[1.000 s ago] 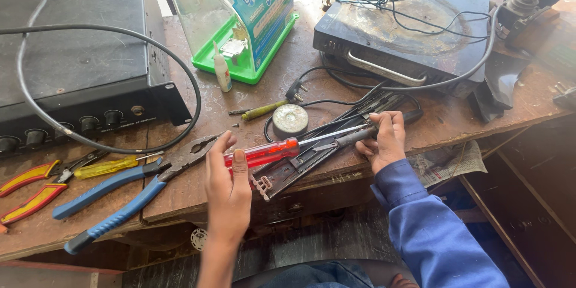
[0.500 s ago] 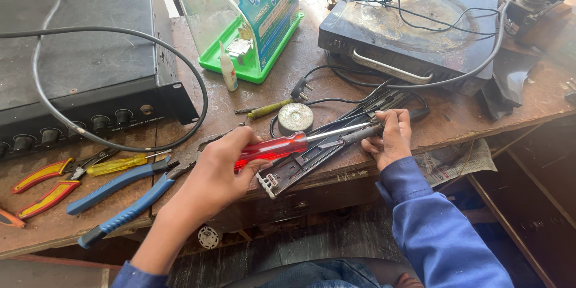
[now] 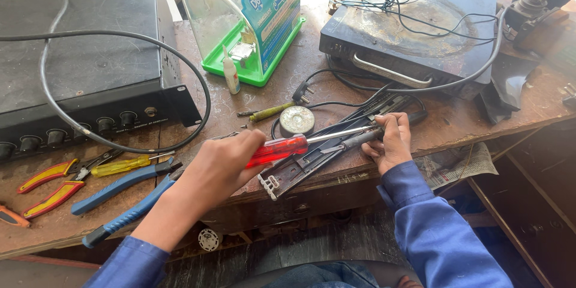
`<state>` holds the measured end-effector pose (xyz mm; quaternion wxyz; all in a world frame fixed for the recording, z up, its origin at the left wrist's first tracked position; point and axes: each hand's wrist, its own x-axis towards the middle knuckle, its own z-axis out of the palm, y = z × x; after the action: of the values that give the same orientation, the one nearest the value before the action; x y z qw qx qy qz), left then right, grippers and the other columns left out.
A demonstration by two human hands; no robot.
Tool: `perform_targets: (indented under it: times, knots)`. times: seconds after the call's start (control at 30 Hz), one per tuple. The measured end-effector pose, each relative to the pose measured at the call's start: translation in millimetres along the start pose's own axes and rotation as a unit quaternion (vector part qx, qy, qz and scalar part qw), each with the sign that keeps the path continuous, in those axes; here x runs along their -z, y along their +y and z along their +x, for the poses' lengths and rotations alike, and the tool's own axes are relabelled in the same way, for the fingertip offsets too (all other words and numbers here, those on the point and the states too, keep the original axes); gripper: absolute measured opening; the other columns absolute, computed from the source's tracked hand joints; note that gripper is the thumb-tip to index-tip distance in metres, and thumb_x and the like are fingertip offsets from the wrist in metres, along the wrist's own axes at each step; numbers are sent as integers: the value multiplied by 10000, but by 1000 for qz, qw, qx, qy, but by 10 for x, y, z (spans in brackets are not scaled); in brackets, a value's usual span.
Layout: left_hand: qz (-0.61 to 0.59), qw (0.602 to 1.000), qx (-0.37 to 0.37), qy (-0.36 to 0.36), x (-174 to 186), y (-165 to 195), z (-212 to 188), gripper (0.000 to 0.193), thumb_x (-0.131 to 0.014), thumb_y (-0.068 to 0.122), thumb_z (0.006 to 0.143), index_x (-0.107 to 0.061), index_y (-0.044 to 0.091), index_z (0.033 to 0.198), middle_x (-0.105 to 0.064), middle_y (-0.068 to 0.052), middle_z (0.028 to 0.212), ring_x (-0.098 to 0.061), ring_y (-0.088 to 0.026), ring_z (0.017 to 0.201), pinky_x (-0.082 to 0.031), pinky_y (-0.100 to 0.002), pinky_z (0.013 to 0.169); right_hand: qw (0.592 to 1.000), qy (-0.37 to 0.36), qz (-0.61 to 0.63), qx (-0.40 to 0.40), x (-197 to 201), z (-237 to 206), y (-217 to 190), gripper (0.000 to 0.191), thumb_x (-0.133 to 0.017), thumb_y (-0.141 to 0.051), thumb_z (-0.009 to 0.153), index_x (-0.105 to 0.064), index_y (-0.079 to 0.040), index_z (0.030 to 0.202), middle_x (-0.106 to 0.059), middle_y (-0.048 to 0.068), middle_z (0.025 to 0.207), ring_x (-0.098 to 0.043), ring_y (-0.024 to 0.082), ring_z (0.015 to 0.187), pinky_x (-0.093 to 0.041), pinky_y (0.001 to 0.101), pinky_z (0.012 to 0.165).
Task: The person works at a repair bench on an audio amplifier, using a screwdriver to unscrew and pry open its casing and handle internal components and wiring. They pick up and reposition small screws and parts on the bench while working on the opened chassis.
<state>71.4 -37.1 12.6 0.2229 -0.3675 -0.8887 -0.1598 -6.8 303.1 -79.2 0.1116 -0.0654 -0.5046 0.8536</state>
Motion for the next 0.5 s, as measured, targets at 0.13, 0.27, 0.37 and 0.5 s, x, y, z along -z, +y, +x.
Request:
perform_targets:
  times: [0.13, 0.27, 0.37, 0.5]
  knots:
    - [-153, 984, 38, 80, 54, -5, 56, 503, -860, 390, 794, -582, 71, 1066, -681, -97, 864, -656, -199, 715, -540, -362, 651, 1000, 4, 2, -7, -9, 4, -16, 142, -538, -140, 952, -414, -186, 1005, -503, 40, 777, -331, 59, 497, -310, 233, 406]
    - [-287, 906, 272, 151, -9, 81, 66, 329, -735, 340, 928, -635, 50, 1048, -685, -47, 891, -570, -137, 682, -492, -308, 601, 1000, 14, 2, -17, -11, 11, -18, 152, -545, -138, 942, -412, -188, 999, -508, 31, 763, -337, 58, 492, -314, 235, 405]
    - [-467, 753, 362, 290, -179, 245, 7, 390, -662, 367, 966, -566, 23, 1122, -635, -54, 927, -569, -100, 724, -495, -276, 587, 1000, -1, 8, -8, -5, 10, -12, 158, -555, -134, 948, -415, -184, 1003, -473, 25, 732, -324, 57, 483, -305, 237, 403]
    - [-498, 628, 390, 453, -547, 468, 40, 418, -667, 383, 955, -538, 15, 1107, -640, -57, 940, -613, -101, 773, -563, -266, 659, 1000, -6, 7, 10, -16, 9, -6, 154, -557, -143, 958, -411, -177, 995, -449, 13, 715, -323, 58, 474, -282, 237, 395]
